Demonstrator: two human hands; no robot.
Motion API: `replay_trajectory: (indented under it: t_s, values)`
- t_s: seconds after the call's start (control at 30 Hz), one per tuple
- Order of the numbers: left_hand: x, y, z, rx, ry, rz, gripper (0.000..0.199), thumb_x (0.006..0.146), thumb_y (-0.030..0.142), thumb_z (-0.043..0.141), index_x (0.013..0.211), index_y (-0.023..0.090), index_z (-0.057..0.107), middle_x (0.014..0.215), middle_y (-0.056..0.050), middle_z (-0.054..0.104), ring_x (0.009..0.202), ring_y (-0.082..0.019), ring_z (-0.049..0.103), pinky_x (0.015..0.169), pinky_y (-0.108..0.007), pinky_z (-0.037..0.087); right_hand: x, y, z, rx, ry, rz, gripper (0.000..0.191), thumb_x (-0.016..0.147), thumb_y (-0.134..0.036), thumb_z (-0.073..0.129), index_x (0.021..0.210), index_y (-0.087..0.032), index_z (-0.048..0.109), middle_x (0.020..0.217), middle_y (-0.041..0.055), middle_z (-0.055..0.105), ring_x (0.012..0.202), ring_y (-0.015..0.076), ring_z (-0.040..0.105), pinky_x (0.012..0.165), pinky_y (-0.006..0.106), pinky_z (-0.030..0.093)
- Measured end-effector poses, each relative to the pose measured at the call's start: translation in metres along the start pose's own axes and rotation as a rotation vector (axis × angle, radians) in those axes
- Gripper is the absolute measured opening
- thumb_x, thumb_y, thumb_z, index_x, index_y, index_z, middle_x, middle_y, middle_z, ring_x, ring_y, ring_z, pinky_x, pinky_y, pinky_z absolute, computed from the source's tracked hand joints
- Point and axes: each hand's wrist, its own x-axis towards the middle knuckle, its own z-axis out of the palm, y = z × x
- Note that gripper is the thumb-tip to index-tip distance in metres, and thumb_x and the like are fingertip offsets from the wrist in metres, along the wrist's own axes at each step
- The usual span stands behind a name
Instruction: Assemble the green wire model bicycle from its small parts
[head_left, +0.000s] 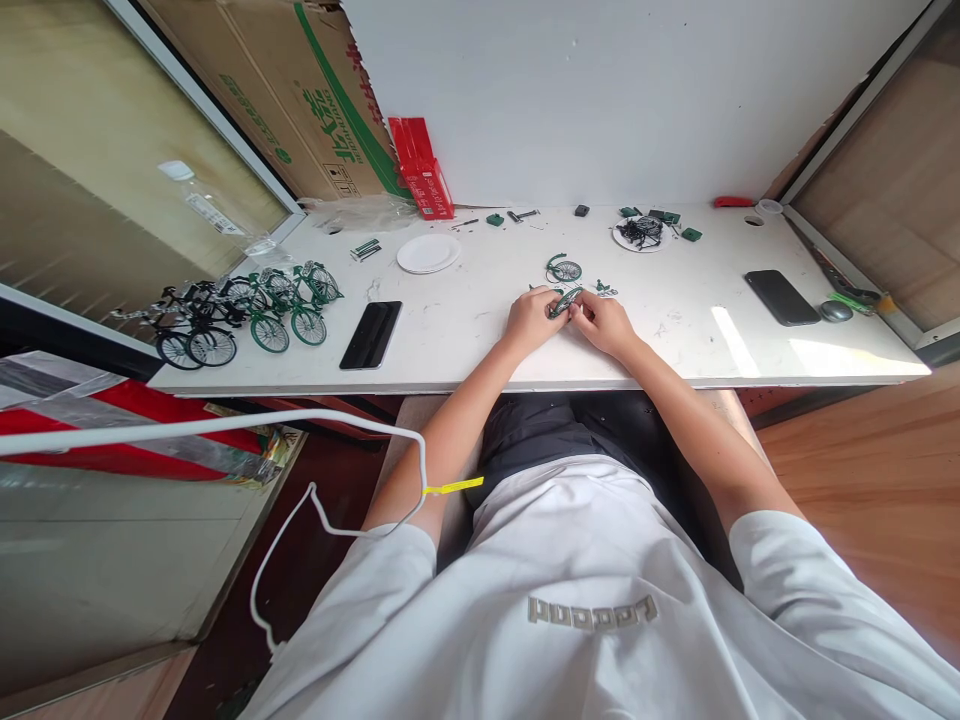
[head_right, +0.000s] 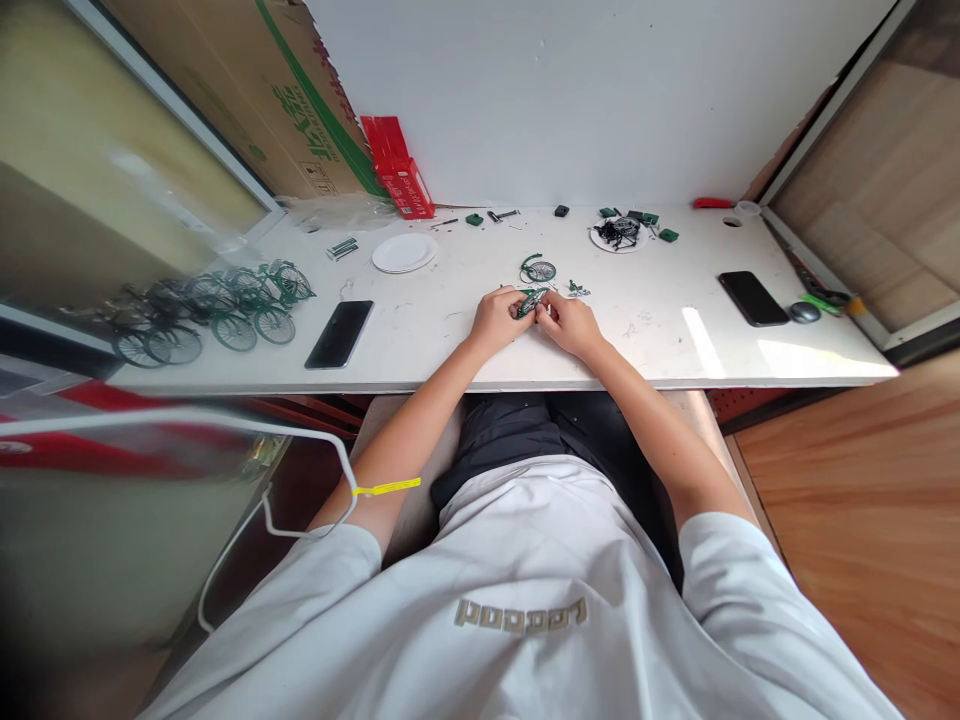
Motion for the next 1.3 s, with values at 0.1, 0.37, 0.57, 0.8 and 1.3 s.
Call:
replay_trajectory:
  t_s: [0.1,0.37,0.57,0.8,1.3]
  values:
    - [0.000,0.002,-0.001,-0.008,0.007,0.007,0.012,0.095,0.024,0.078,0.084,0.022,0.076,0.091,-0.008,0.075,0.080,-0.022,0.067,0.076,-0.034,0.050,0.000,0.001,0.001,-0.023,0.001,0.000,0.039,0.112,-0.055,0.041,0.089,-0.027,0.057,0.069,0.0051,0.062,0.064,0.0250,0.052,0.067,0.036,0.032]
    - [-0.002,0.002,-0.001,0.016,0.094,0.010,0.009,0.098,0.025,0.078,0.101,0.023,0.086,0.099,-0.008,0.078,0.084,-0.021,0.071,0.081,-0.034,0.053,-0.002,-0.003,-0.005,0.113,0.047,0.011,0.075,0.114,-0.080,0.018,0.096,-0.025,0.065,0.089,0.0117,0.075,0.080,0.0282,0.064,0.083,0.039,0.045]
    - [-0.003,-0.002,0.000,0.116,0.118,0.072,0.014,0.100,0.023,0.077,0.109,0.026,0.088,0.108,-0.010,0.080,0.101,-0.026,0.076,0.088,-0.037,0.055,-0.002,-0.008,-0.008,0.294,0.084,0.018,0.085,0.104,-0.099,0.028,0.086,-0.024,0.064,0.074,0.0048,0.061,0.074,0.0227,0.055,0.077,0.037,0.046]
    - [0.000,-0.006,0.001,0.111,0.069,0.165,0.030,0.100,0.011,0.062,0.117,0.025,0.083,0.118,-0.012,0.078,0.114,-0.029,0.074,0.105,-0.043,0.059,0.005,-0.009,-0.005,0.474,0.068,0.037,0.078,0.091,-0.100,0.059,0.086,-0.022,0.067,0.075,0.0016,0.058,0.071,0.0176,0.044,0.068,0.034,0.038]
    - [0.000,0.003,-0.006,0.128,0.108,0.121,0.029,0.100,0.019,0.072,0.128,0.025,0.069,0.137,-0.017,0.068,0.131,-0.035,0.069,0.115,-0.047,0.052,0.010,-0.011,-0.011,0.622,0.165,0.194,0.080,0.084,-0.106,0.062,0.086,-0.026,0.063,0.059,-0.0046,0.037,0.062,0.0169,0.038,0.058,0.032,0.032]
